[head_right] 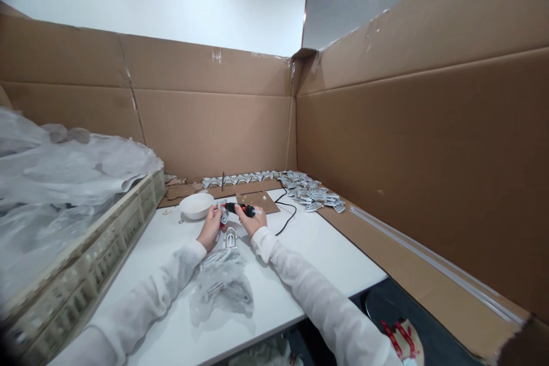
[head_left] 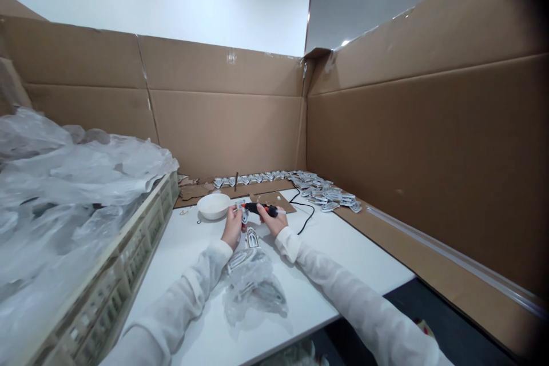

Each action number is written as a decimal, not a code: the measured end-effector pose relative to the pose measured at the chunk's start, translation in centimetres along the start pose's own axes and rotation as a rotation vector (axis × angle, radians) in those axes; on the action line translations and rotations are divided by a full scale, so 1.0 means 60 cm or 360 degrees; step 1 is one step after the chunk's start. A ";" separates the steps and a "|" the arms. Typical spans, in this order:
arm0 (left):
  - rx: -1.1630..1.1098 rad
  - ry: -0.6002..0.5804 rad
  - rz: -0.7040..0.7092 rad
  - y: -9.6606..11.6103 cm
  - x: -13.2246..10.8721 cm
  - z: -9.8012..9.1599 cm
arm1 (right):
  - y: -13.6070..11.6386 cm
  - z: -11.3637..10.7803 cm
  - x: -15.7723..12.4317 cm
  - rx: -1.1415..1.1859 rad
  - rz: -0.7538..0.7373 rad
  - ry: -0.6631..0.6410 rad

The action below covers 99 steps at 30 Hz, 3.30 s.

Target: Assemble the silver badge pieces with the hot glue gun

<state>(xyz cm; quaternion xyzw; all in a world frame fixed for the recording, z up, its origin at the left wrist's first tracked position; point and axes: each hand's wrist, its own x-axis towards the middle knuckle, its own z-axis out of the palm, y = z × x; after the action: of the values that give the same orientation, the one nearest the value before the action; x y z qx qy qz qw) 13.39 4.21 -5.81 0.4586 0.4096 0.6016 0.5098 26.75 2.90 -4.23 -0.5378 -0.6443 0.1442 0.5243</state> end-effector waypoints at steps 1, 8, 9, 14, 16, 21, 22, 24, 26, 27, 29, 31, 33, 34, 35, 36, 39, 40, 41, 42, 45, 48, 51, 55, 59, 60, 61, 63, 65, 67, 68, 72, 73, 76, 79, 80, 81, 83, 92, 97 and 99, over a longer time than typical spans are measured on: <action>0.0005 -0.0011 0.0015 -0.001 0.000 0.000 | 0.001 0.001 0.000 -0.0011 0.0018 0.0023; 0.0043 -0.0042 0.0056 -0.002 0.000 -0.001 | -0.002 -0.001 0.000 -0.0043 0.0055 0.0081; 0.0044 -0.0049 0.0068 -0.002 0.000 -0.001 | -0.004 -0.001 -0.001 -0.0041 0.0057 0.0086; 0.0037 -0.0060 0.0070 -0.002 0.000 -0.002 | -0.009 -0.004 -0.001 -0.0073 0.0091 0.0089; 0.0047 -0.0060 0.0068 -0.002 -0.001 -0.002 | -0.010 -0.005 -0.001 -0.0097 0.0095 0.0087; 0.0070 -0.0049 0.0079 -0.002 0.000 -0.002 | -0.010 -0.005 0.001 -0.0129 0.0085 0.0083; 0.0071 -0.0049 0.0084 -0.003 0.000 -0.002 | -0.010 -0.005 0.001 -0.0136 0.0085 0.0077; 0.0064 -0.0052 0.0084 -0.004 0.001 -0.002 | -0.010 -0.005 0.001 -0.0145 0.0088 0.0072; 0.0060 -0.0058 0.0078 -0.005 0.001 -0.002 | -0.010 -0.005 0.001 -0.0150 0.0084 0.0081; 0.0061 -0.0061 0.0076 -0.005 0.002 -0.003 | -0.009 -0.005 0.001 -0.0150 0.0077 0.0088; 0.0068 -0.0066 0.0081 -0.006 0.002 -0.003 | -0.009 -0.005 0.002 -0.0138 0.0062 0.0102; 0.0070 -0.0076 0.0084 -0.006 0.002 -0.004 | -0.009 -0.005 0.002 -0.0126 0.0081 0.0107; 0.0062 -0.0077 0.0085 -0.005 0.002 -0.004 | -0.009 -0.004 0.002 -0.0132 0.0125 0.0101; 0.0059 -0.0075 0.0085 -0.005 0.002 -0.003 | -0.009 -0.004 0.002 -0.0143 0.0146 0.0094; 0.0058 -0.0072 0.0086 -0.004 0.001 -0.003 | -0.009 -0.004 0.003 -0.0153 0.0159 0.0088; 0.0059 -0.0072 0.0087 -0.003 0.001 -0.003 | -0.009 -0.004 0.003 -0.0157 0.0159 0.0086; 0.0056 -0.0069 0.0089 0.000 -0.001 -0.002 | -0.008 -0.004 0.003 -0.0141 0.0144 0.0079; 0.0044 -0.0067 0.0090 0.001 -0.002 -0.002 | -0.008 -0.004 0.003 -0.0136 0.0145 0.0081; 0.0026 -0.0068 0.0089 0.001 -0.002 -0.002 | -0.007 -0.004 0.002 -0.0133 0.0147 0.0088; 0.0006 -0.0070 0.0085 0.002 -0.002 -0.002 | -0.007 -0.003 0.002 -0.0130 0.0147 0.0099; -0.0050 -0.0061 0.0056 0.001 -0.001 -0.003 | -0.005 -0.002 0.001 -0.0100 0.0111 0.0141; -0.0069 -0.0042 0.0053 0.001 0.000 -0.004 | -0.004 -0.002 -0.001 -0.0064 0.0051 0.0140; -0.0073 -0.0041 0.0049 0.002 -0.001 -0.004 | -0.002 -0.002 -0.001 -0.0058 0.0002 0.0141; -0.0090 -0.0026 0.0024 0.004 -0.003 -0.003 | -0.001 -0.002 0.001 -0.0107 -0.0022 0.0148; -0.0080 -0.0028 -0.0001 0.005 -0.003 -0.001 | 0.007 -0.003 0.008 -0.0144 -0.0030 0.0191; -0.0077 -0.0031 -0.0002 0.006 -0.004 -0.001 | 0.010 -0.003 0.010 -0.0139 -0.0046 0.0200; -0.0077 -0.0034 0.0000 0.006 -0.004 -0.001 | 0.014 -0.002 0.012 -0.0133 -0.0065 0.0205; -0.0081 -0.0048 0.0008 0.007 -0.006 -0.001 | 0.022 -0.001 0.015 -0.0122 -0.0097 0.0211; -0.0077 -0.0069 0.0010 0.010 -0.008 -0.001 | 0.029 0.002 0.017 -0.0094 -0.0127 0.0181; -0.0065 -0.0103 -0.0011 0.014 -0.012 -0.001 | 0.032 0.005 0.016 -0.0034 -0.0156 0.0109; -0.0064 -0.0123 -0.0029 0.016 -0.013 0.000 | 0.032 0.006 0.015 0.0004 -0.0178 0.0062; -0.0143 -0.0223 -0.0098 0.023 -0.018 0.003 | 0.028 0.012 0.009 0.0166 -0.0264 -0.0086; -0.0175 -0.0250 -0.0105 0.023 -0.019 0.004 | 0.027 0.014 0.008 0.0210 -0.0283 -0.0107; -0.0258 -0.0324 -0.0106 0.023 -0.020 0.006 | 0.025 0.016 0.007 0.0315 -0.0313 -0.0125; -0.0296 -0.0372 -0.0100 0.023 -0.020 0.007 | 0.024 0.014 0.009 0.0349 -0.0302 -0.0103; -0.0299 -0.0389 -0.0099 0.023 -0.021 0.008 | 0.023 0.013 0.009 0.0356 -0.0300 -0.0098; -0.0302 -0.0405 -0.0097 0.023 -0.021 0.008 | 0.023 0.012 0.010 0.0363 -0.0301 -0.0094; -0.0309 -0.0437 -0.0087 0.023 -0.022 0.008 | 0.023 0.011 0.010 0.0380 -0.0308 -0.0088; -0.0326 -0.0481 -0.0102 0.020 -0.019 0.007 | 0.032 0.019 0.011 0.0421 -0.0312 -0.0081; -0.0322 -0.0487 -0.0123 0.019 -0.019 0.006 | 0.035 0.021 0.011 0.0427 -0.0303 -0.0066; -0.0321 -0.0482 -0.0130 0.020 -0.020 0.006 | 0.036 0.021 0.011 0.0428 -0.0329 -0.0070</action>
<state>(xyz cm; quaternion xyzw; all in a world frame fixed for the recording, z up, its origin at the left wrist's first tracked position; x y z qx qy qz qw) 13.55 2.86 -4.74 0.4735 0.2841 0.5424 0.6331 26.97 4.75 -6.01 -0.3905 -0.6824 0.1860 0.5893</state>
